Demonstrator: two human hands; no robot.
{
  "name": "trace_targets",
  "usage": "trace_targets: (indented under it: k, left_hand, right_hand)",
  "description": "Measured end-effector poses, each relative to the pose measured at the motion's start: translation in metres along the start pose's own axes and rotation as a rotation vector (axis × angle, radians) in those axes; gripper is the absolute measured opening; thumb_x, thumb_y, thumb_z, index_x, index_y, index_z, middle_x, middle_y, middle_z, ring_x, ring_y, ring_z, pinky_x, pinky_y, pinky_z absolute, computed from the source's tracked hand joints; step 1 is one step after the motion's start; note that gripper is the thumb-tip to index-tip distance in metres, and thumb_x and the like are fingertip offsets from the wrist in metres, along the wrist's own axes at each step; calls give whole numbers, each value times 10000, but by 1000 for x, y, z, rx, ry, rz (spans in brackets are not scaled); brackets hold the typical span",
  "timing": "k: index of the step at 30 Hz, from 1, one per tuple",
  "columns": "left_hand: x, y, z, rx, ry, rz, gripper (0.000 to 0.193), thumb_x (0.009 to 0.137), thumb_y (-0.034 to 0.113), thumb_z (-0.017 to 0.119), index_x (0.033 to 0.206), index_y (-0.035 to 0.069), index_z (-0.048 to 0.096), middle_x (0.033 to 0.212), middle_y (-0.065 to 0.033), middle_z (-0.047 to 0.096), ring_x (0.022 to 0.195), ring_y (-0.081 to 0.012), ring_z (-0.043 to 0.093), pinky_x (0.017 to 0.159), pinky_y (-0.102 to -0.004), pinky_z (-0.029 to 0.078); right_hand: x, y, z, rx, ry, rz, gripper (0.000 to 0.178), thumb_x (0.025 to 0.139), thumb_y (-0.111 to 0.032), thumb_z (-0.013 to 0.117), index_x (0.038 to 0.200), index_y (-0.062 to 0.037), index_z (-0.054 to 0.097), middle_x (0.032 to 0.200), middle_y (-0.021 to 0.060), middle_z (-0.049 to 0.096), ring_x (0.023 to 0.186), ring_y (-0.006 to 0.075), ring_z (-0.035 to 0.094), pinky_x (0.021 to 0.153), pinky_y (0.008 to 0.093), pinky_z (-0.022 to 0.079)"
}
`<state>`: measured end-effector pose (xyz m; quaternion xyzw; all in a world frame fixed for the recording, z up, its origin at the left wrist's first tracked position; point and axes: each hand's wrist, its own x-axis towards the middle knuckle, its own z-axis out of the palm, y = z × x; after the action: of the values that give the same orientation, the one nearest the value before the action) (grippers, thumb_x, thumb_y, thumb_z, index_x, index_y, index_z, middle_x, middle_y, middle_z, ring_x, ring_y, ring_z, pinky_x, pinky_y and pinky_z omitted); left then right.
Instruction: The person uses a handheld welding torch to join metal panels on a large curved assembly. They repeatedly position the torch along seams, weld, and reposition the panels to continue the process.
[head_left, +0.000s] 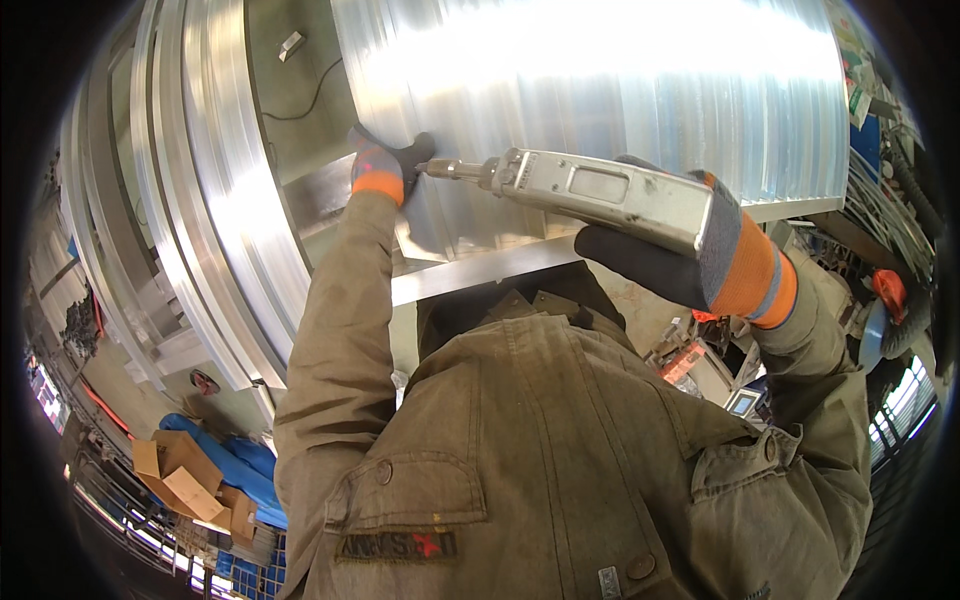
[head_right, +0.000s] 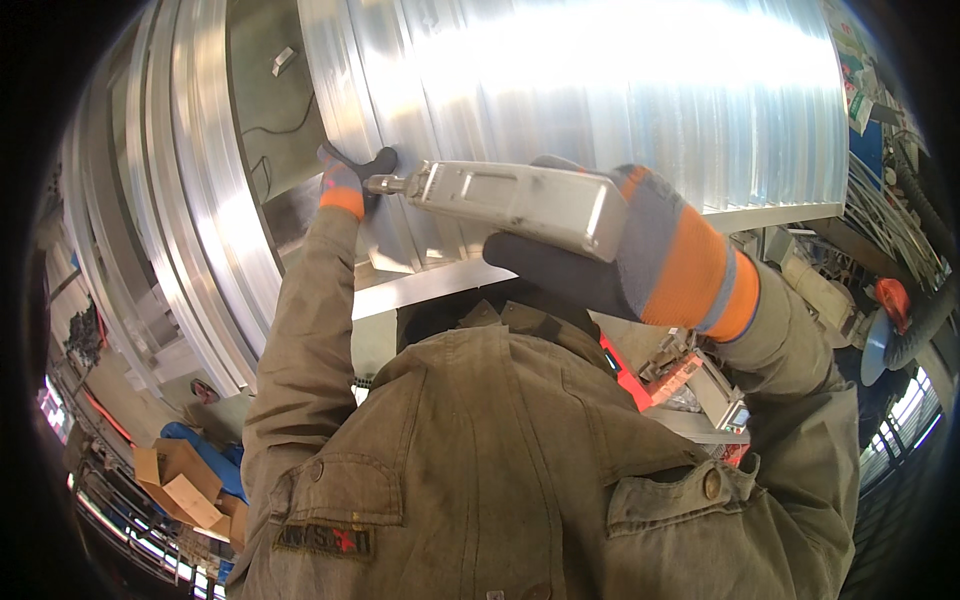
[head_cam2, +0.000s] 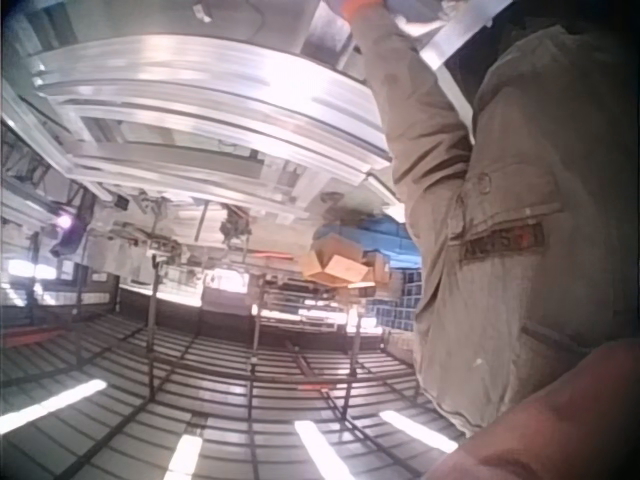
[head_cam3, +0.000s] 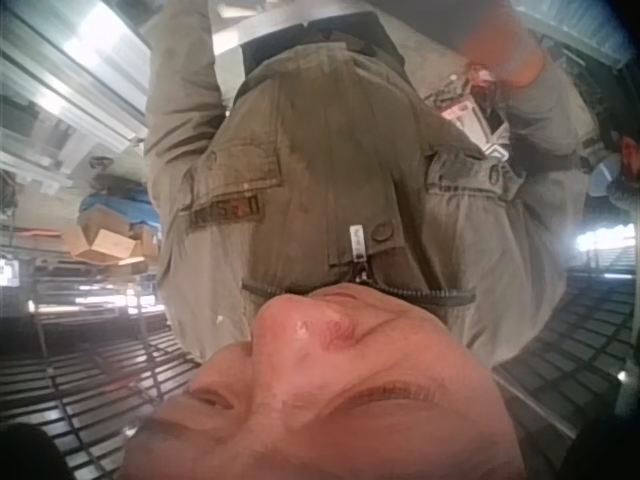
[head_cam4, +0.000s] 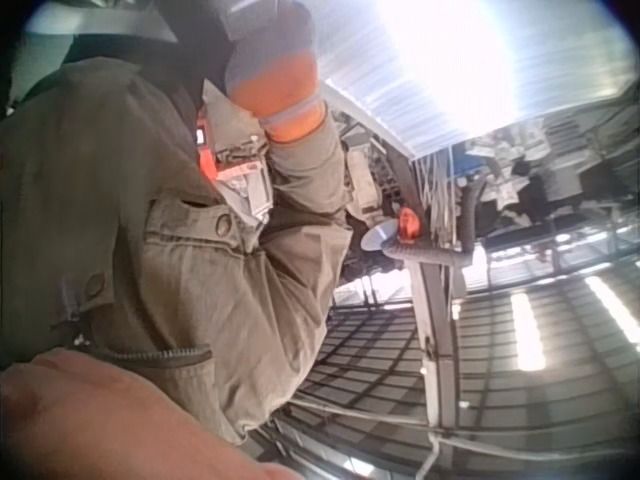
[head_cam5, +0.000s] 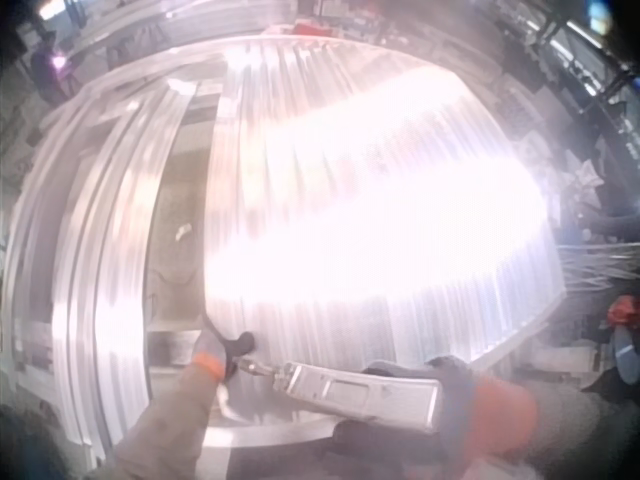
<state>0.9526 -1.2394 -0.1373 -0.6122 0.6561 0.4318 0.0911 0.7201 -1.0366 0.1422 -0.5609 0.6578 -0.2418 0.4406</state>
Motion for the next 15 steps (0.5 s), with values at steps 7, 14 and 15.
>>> trace_targets:
  k: [7, 14, 15]
  left_hand:
    - [11, -2, 9, 100, 23, -68, 1342, 700, 569, 881, 1603, -122, 169, 1481, -321, 596, 1315, -397, 644, 1107, -419, 524]
    - [23, -18, 14, 41, -44, -96, 1266, 696, 570, 868, 1555, -104, 229, 1432, -308, 625, 1272, -383, 671, 1090, -422, 522]
    - [25, -19, 15, 36, -43, -85, 1235, 699, 569, 865, 1540, -96, 252, 1417, -304, 632, 1267, -381, 673, 1087, -423, 521]
  right_hand:
    - [32, -19, -9, -134, -278, 23, 319, 1003, -228, 781, 1261, -40, 772, 1004, 162, 799, 811, 268, 772, 716, 380, 620]
    - [60, -8, 17, -131, -285, -117, 402, 999, -293, 789, 1308, -38, 751, 1049, 155, 820, 879, 242, 811, 811, 338, 651]
    - [63, -9, 19, -172, -284, -172, 402, 999, -296, 790, 1305, -39, 752, 1048, 157, 820, 870, 248, 810, 797, 342, 650]
